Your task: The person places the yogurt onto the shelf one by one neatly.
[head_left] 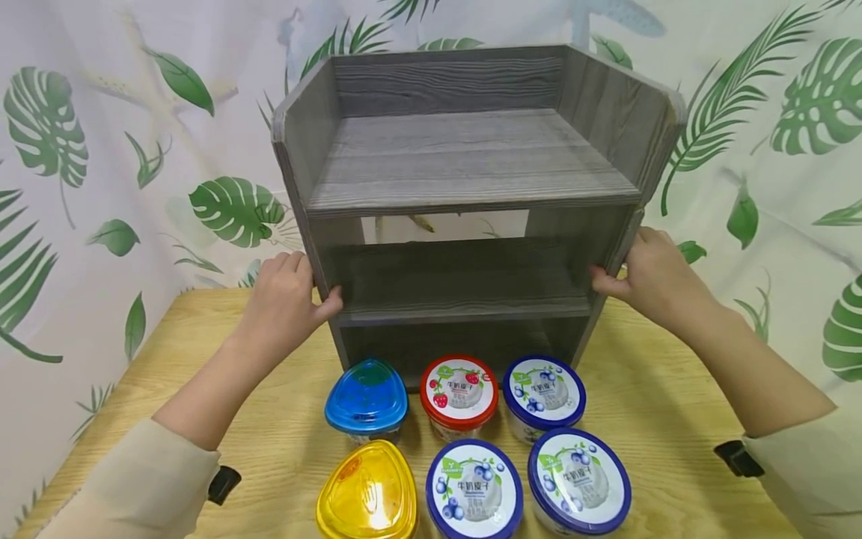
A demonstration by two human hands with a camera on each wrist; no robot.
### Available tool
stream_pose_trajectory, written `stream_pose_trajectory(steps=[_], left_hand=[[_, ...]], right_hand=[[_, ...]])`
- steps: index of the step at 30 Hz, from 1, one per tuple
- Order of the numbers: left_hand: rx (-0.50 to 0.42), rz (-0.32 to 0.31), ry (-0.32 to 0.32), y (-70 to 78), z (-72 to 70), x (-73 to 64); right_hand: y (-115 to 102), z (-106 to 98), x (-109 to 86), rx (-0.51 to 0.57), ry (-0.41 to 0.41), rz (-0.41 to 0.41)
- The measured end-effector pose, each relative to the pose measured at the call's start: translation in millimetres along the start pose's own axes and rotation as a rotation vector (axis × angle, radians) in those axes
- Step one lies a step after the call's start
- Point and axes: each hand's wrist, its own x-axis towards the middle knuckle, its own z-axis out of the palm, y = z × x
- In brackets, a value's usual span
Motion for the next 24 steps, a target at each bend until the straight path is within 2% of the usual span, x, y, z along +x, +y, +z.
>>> stream_pose_trajectory(steps=[6,13,18,24], left_hand=[[-0.008,-0.012,0.026,-5.4,-0.1,-3.6],[-0.010,-0.031,0.018,-5.3,-1.6,-6.1],[0.011,-0.032,0.010,-4.9,-2.7,-7.0],[0.009,-0.043,-0.002,-5.2,-3.6,-5.7]], right_hand=[[-2.9,5.2,5.8,-0.002,-0.006,0.001],[-4.1,5.8,6.6,-0.006,0.002,0.009],[-3.9,6.1,6.7,-0.015,0.001,-0.016],[-8.4,2.0,5.0,-0.057,-0.100,0.051]])
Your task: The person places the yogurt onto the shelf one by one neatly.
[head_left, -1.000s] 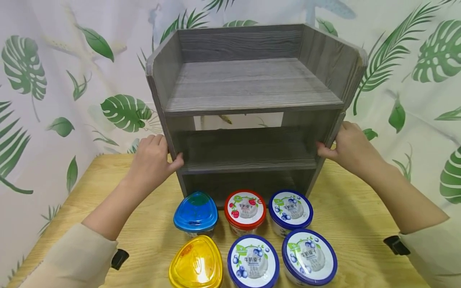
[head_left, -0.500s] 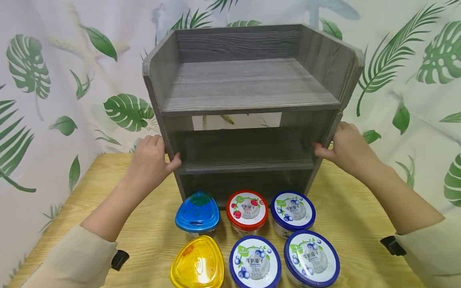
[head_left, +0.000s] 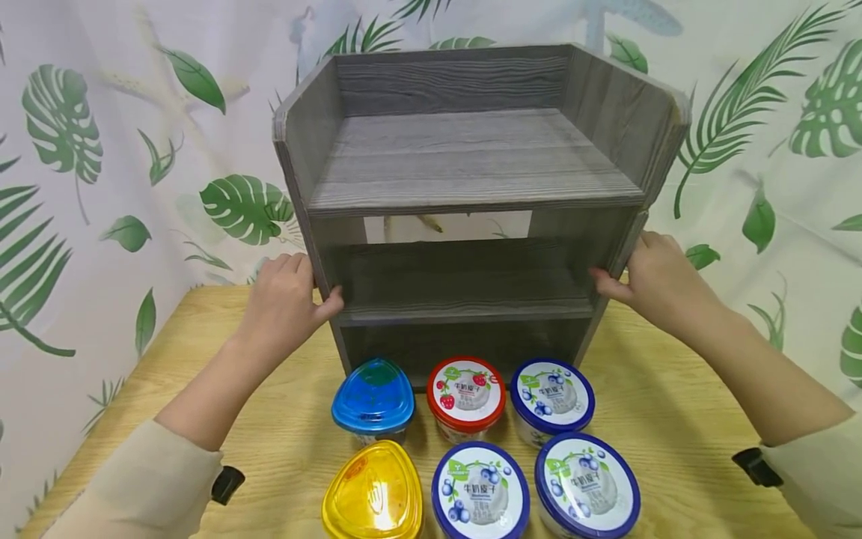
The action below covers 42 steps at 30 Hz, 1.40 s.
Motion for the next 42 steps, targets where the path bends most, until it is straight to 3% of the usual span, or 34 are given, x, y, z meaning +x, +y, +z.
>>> stream_pose_trajectory(steps=[2,11,19,28,32,39,42], left_hand=[[-0.004,-0.004,-0.007,0.4,-0.2,0.0],[-0.034,-0.022,-0.035,0.8,0.6,-0.5],[-0.059,-0.065,-0.055,1.0,-2.1,-1.8],[-0.034,-0.005,-0.013,-1.1,2.0,-2.4],[-0.045,0.003,-0.007,-1.2,2.8,-1.0],[-0.069,-0.019,-0.028,0.0,2.3,-0.4],[-0.073,-0.027,-0.034,0.4,2.0,-1.6]], right_hand=[[-1,-1,-1.6,-0.020,-0.029,0.023],[-5,-4,-4.7,-0.092,-0.021,0.006],[-18,-9,-14.1,-0.067,-0.059,0.070],[-30,-18,-27.4,-0.110,-0.051,0.078],[-38,-20,-34.2,-0.126,-0.015,0.037],[-52,-19,-44.0,-0.115,0.114,-0.135],[-58,-18,-49.2,-0.092,0.127,-0.153]])
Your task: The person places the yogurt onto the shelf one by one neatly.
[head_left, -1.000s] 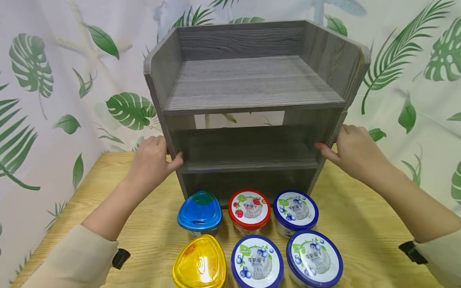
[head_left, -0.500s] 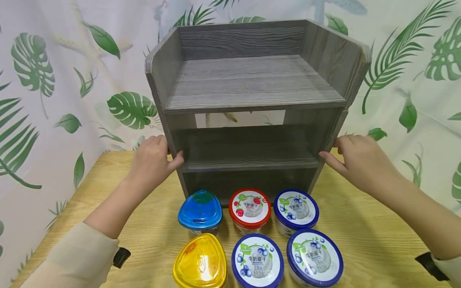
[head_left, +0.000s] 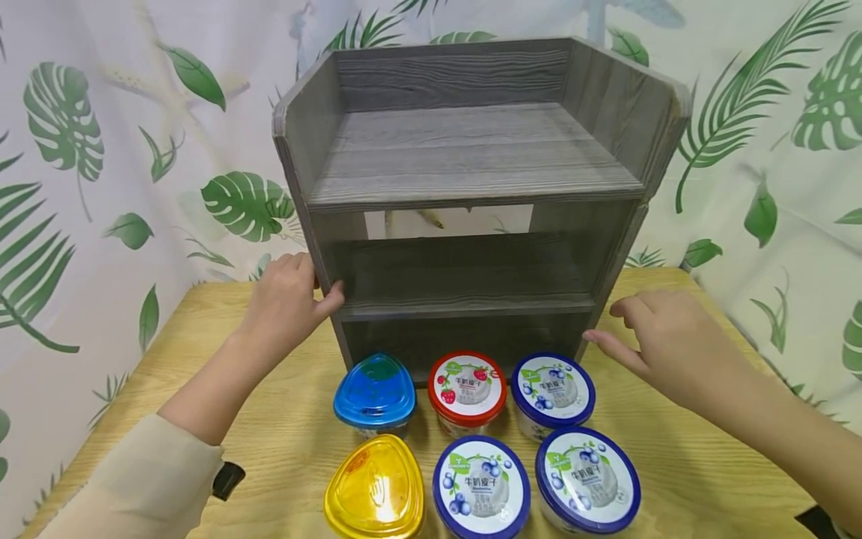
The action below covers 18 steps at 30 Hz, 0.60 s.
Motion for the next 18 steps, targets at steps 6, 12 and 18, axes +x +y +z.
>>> stream_pose_trajectory(steps=[6,12,18], left_hand=[[-0.013,-0.012,0.004,-0.1,0.7,-1.8],[-0.016,-0.022,0.002,0.2,0.4,-2.3],[-0.030,-0.062,-0.041,1.8,-1.2,-0.3]], right_hand=[[-14,-2,-8.8,0.032,0.015,-0.035],[-26,-5,-16.3,0.118,0.105,-0.158],[-33,-7,-25.1,0.195,0.110,-0.211]])
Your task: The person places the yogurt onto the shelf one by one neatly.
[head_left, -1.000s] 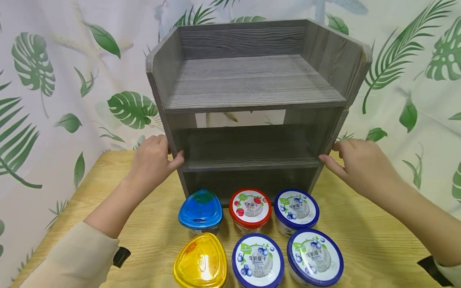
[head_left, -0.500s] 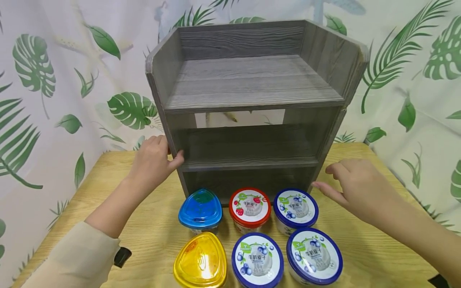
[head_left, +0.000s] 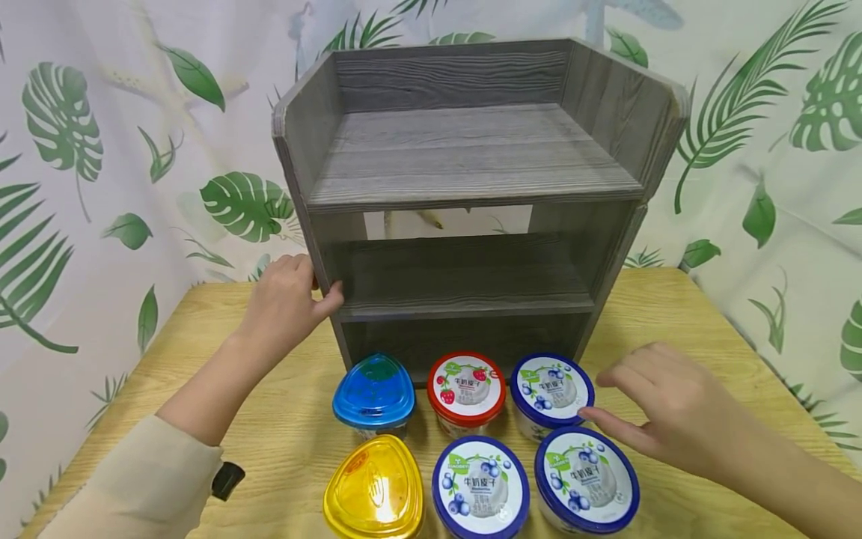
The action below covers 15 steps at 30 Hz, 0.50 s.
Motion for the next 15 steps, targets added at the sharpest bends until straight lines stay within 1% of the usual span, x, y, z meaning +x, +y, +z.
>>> stream_pose_trajectory(steps=[2,5,7,12,15], left_hand=[[-0.002,-0.015,-0.021,0.0,-1.2,0.0],[0.000,-0.017,-0.035,-0.8,-2.1,-0.4],[0.005,-0.004,-0.032,-1.3,-2.2,0.1],[0.023,0.021,-0.033,-1.0,-2.4,2.2],[0.028,0.027,-0.041,-1.1,-1.9,1.7]], right_hand=[[-1,0,-1.4,0.013,-0.012,-0.007],[-3,2,-2.2,0.034,0.031,-0.063],[-6,1,-3.6,0.064,0.042,-0.089],[-19,0,-9.7,0.186,0.057,-0.139],[-26,3,-12.2,0.254,0.100,-0.197]])
